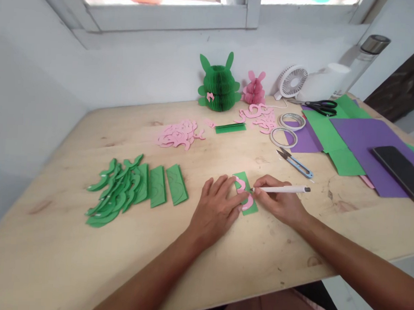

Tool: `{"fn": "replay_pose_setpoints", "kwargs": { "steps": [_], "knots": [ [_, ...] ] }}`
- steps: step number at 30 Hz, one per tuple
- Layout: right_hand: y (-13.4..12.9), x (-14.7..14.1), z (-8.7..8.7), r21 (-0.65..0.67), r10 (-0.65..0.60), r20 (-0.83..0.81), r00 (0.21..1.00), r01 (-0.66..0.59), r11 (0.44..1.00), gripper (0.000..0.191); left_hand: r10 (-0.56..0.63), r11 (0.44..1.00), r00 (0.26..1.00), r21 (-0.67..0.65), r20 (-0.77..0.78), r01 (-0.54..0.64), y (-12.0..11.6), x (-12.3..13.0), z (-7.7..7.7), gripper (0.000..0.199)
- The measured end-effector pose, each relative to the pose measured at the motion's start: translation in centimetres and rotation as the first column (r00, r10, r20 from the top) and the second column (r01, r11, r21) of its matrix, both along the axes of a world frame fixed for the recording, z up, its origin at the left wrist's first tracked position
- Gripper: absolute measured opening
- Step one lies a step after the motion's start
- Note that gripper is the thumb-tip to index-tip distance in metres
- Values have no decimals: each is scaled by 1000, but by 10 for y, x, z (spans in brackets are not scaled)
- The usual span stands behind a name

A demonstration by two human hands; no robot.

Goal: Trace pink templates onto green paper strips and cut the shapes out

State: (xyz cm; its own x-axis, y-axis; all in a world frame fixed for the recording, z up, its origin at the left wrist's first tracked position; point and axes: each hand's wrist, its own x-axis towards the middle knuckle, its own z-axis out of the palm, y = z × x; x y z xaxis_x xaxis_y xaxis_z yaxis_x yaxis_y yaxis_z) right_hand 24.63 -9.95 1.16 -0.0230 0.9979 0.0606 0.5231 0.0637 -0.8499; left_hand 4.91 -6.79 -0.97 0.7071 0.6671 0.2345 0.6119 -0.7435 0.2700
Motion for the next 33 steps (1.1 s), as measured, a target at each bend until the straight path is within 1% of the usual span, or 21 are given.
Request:
{"fn": "replay_pose_setpoints", "kwargs": {
  "steps": [6,12,23,29,33],
  "knots": [
    [-1,-1,1,49,16,167,986,-24,999,8,-3,1000,1000,24,5,3,0,0,0,37],
    [-2,0,1,58,10,210,978,-23,998,7,-6,999,1000,43,9,6,0,0,-1,34],
    [-2,-2,1,12,-7,105,994,6,1000,5,-16,999,1000,51,-2,16,0,0,-1,37],
    [-1,-1,-4,1,-36,-41,998,36,999,8,-17,999,1000,50,5,17,0,0,-1,33],
    [0,0,-9,-24,-58,-49,997,57,998,7,-19,998,1000,53,13,19,0,0,-1,33]
  ]
}}
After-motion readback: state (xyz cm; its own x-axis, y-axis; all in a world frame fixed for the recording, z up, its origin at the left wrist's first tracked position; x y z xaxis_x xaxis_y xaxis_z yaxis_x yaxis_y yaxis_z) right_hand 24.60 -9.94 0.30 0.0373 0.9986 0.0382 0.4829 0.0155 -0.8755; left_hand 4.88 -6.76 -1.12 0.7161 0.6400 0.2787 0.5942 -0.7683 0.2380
